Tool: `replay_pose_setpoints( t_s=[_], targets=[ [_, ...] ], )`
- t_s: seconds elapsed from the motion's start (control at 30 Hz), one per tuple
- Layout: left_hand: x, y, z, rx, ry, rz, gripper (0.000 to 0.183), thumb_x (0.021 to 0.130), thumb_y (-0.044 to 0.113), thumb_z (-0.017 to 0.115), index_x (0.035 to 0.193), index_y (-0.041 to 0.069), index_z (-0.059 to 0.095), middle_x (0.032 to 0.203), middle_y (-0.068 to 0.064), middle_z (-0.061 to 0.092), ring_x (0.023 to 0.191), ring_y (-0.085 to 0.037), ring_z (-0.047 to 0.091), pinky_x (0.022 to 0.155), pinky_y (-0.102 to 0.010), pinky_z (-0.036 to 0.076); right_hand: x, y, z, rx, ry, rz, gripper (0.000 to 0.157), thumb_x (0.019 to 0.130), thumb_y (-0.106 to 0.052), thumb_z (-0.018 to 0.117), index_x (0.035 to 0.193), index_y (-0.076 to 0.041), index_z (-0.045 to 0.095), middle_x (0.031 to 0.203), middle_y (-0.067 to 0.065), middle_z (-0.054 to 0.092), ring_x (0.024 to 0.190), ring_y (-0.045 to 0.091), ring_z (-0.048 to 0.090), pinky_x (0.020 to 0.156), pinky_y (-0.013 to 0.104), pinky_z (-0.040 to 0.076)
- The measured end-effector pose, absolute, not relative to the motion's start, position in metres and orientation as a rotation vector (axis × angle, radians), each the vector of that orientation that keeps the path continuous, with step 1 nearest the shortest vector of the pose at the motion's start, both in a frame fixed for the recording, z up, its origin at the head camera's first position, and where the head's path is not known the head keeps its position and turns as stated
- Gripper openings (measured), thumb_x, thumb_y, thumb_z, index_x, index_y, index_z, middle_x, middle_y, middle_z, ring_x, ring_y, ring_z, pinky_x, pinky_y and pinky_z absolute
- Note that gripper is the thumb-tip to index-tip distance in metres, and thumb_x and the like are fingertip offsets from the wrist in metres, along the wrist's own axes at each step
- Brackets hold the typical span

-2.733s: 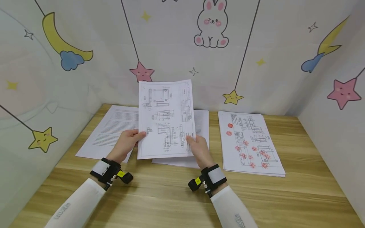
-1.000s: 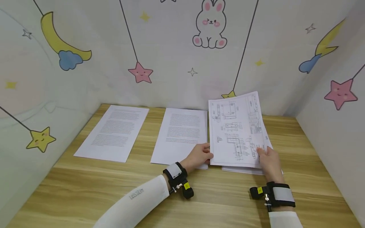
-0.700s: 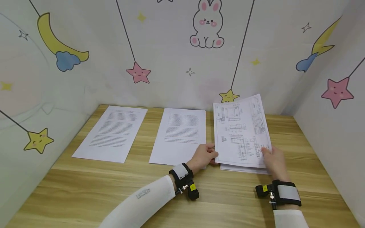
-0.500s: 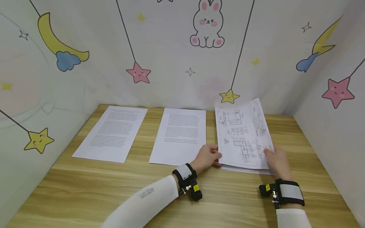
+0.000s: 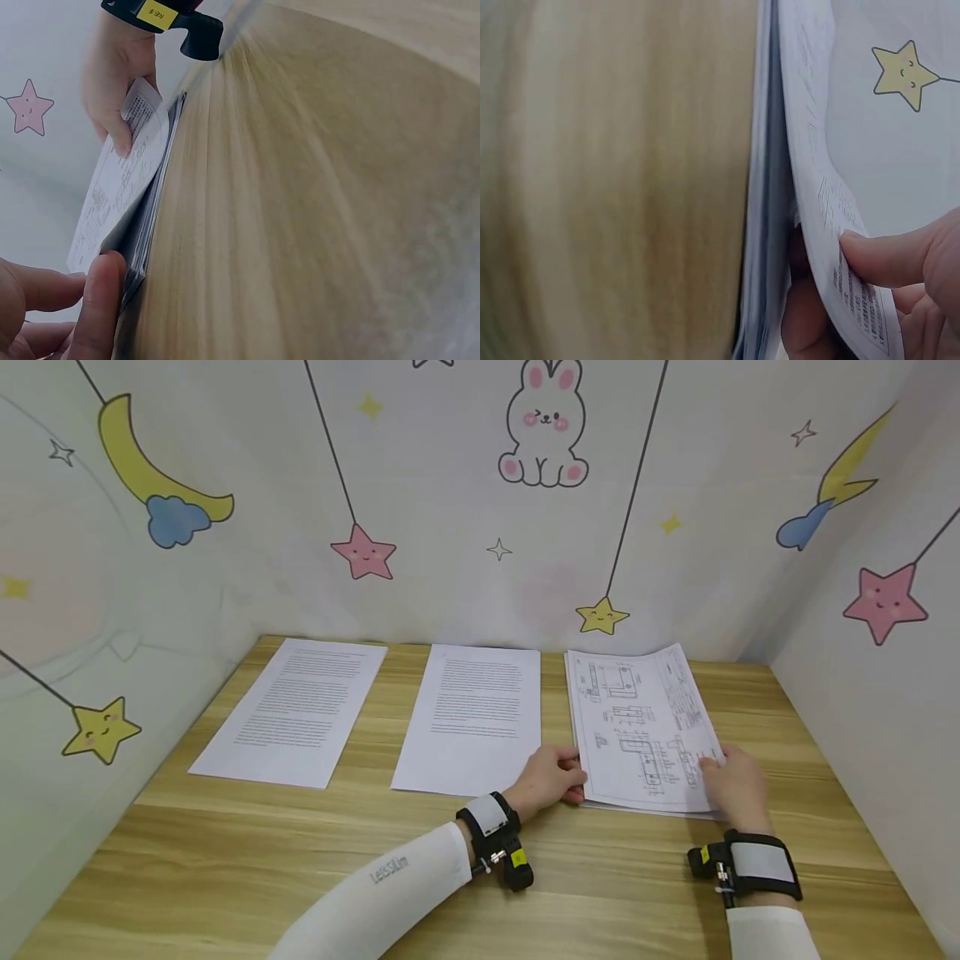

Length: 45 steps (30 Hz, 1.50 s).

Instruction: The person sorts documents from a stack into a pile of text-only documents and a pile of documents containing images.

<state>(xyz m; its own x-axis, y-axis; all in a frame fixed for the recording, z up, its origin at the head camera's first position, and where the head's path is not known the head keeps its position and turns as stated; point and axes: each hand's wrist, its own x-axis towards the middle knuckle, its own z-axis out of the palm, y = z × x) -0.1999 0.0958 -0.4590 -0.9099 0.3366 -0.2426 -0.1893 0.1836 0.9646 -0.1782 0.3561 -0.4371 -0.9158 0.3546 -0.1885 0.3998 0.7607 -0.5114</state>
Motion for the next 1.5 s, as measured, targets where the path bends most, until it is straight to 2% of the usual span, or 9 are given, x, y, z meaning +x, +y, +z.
replay_pose_setpoints(
  t_s=[0.13, 0.4, 0.53, 0.77, 0.93, 1.07, 1.2, 1.3, 1.5],
  targets=[
    [-0.2, 0.094, -0.458, 0.127, 2.05, 1.782, 0.007, 0.09, -0.004, 0.062, 0.094, -0.004, 0.067, 0.07, -0.008, 0.068, 0.051, -0.007, 0.06, 0.055, -0.022, 0.057, -0.179, 0.355, -0.436, 0.6, 2.924, -0.755, 0.055, 0.1, -0.017, 0.048, 0.141, 0.017, 0.037, 0.133, 0.042, 0.046, 0.102, 0.046, 0.051, 0.085, 0.058, 0.045],
    [-0.199, 0.083, -0.455, 0.155, 2.031, 1.741, 0.033, 0.094, 0.001, 0.058, 0.126, -0.004, 0.064, 0.075, -0.012, 0.071, 0.06, -0.014, 0.069, 0.061, -0.024, 0.059, -0.18, 0.354, -0.435, 0.622, 2.991, -0.517, 0.054, 0.094, -0.021, 0.058, 0.133, 0.015, 0.048, 0.125, 0.042, 0.053, 0.088, 0.043, 0.056, 0.07, 0.05, 0.047],
    [-0.201, 0.073, -0.453, 0.147, 2.024, 1.73, 0.033, 0.097, 0.008, 0.057, 0.127, -0.003, 0.063, 0.084, -0.015, 0.072, 0.07, -0.023, 0.075, 0.063, -0.026, 0.059, -0.18, 0.353, -0.433, 0.625, 2.995, -0.398, 0.055, 0.094, -0.025, 0.058, 0.133, 0.013, 0.049, 0.122, 0.042, 0.055, 0.084, 0.044, 0.059, 0.063, 0.047, 0.046],
    [-0.206, 0.056, -0.44, 0.2, 2.034, 1.738, 0.031, 0.095, 0.012, 0.058, 0.121, 0.0, 0.068, 0.102, -0.016, 0.073, 0.069, -0.014, 0.07, 0.068, -0.028, 0.06, -0.181, 0.335, -0.424, 0.575, 3.044, -0.439, 0.053, 0.098, -0.029, 0.051, 0.133, 0.011, 0.051, 0.125, 0.041, 0.055, 0.089, 0.047, 0.06, 0.062, 0.048, 0.047],
    [-0.206, 0.037, -0.423, 0.286, 2.102, 1.714, 0.032, 0.099, 0.017, 0.054, 0.125, 0.002, 0.067, 0.118, -0.014, 0.071, 0.078, -0.016, 0.07, 0.071, -0.027, 0.06, -0.183, 0.312, -0.42, 0.484, 3.159, -0.576, 0.047, 0.099, -0.027, 0.051, 0.129, 0.009, 0.057, 0.122, 0.037, 0.058, 0.094, 0.049, 0.061, 0.06, 0.042, 0.048],
    [-0.21, 0.018, -0.413, 0.338, 2.207, 1.677, 0.032, 0.101, 0.02, 0.052, 0.126, 0.007, 0.067, 0.124, -0.013, 0.068, 0.09, -0.022, 0.07, 0.071, -0.022, 0.058, -0.185, 0.292, -0.42, 0.385, 3.226, -0.62, 0.044, 0.099, -0.026, 0.053, 0.126, 0.007, 0.06, 0.118, 0.036, 0.062, 0.082, 0.043, 0.064, 0.053, 0.036, 0.045],
    [-0.215, -0.008, -0.408, 0.432, 2.479, 1.52, 0.03, 0.102, 0.021, 0.052, 0.123, 0.011, 0.07, 0.116, -0.011, 0.072, 0.086, -0.022, 0.069, 0.062, -0.019, 0.052, -0.189, 0.273, -0.424, 0.305, 3.292, -0.633, 0.04, 0.097, -0.023, 0.055, 0.122, 0.007, 0.063, 0.115, 0.036, 0.064, 0.07, 0.035, 0.064, 0.047, 0.029, 0.038],
    [-0.217, -0.031, -0.406, 0.47, 2.696, 1.351, 0.029, 0.101, 0.021, 0.052, 0.122, 0.013, 0.071, 0.116, -0.008, 0.073, 0.082, -0.017, 0.066, 0.058, -0.021, 0.045, -0.193, 0.26, -0.428, 0.252, 3.33, -0.637, 0.036, 0.096, -0.021, 0.057, 0.12, 0.005, 0.066, 0.112, 0.035, 0.065, 0.074, 0.036, 0.064, 0.048, 0.03, 0.039],
    [-0.219, -0.076, -0.403, 0.405, 2.891, 1.201, 0.029, 0.1, 0.022, 0.053, 0.12, 0.012, 0.072, 0.119, -0.005, 0.073, 0.082, -0.015, 0.064, 0.058, -0.022, 0.041, -0.196, 0.234, -0.431, 0.127, 3.372, -0.673, 0.036, 0.094, -0.019, 0.06, 0.12, 0.004, 0.067, 0.114, 0.035, 0.064, 0.097, 0.05, 0.063, 0.057, 0.048, 0.052]
  ],
)
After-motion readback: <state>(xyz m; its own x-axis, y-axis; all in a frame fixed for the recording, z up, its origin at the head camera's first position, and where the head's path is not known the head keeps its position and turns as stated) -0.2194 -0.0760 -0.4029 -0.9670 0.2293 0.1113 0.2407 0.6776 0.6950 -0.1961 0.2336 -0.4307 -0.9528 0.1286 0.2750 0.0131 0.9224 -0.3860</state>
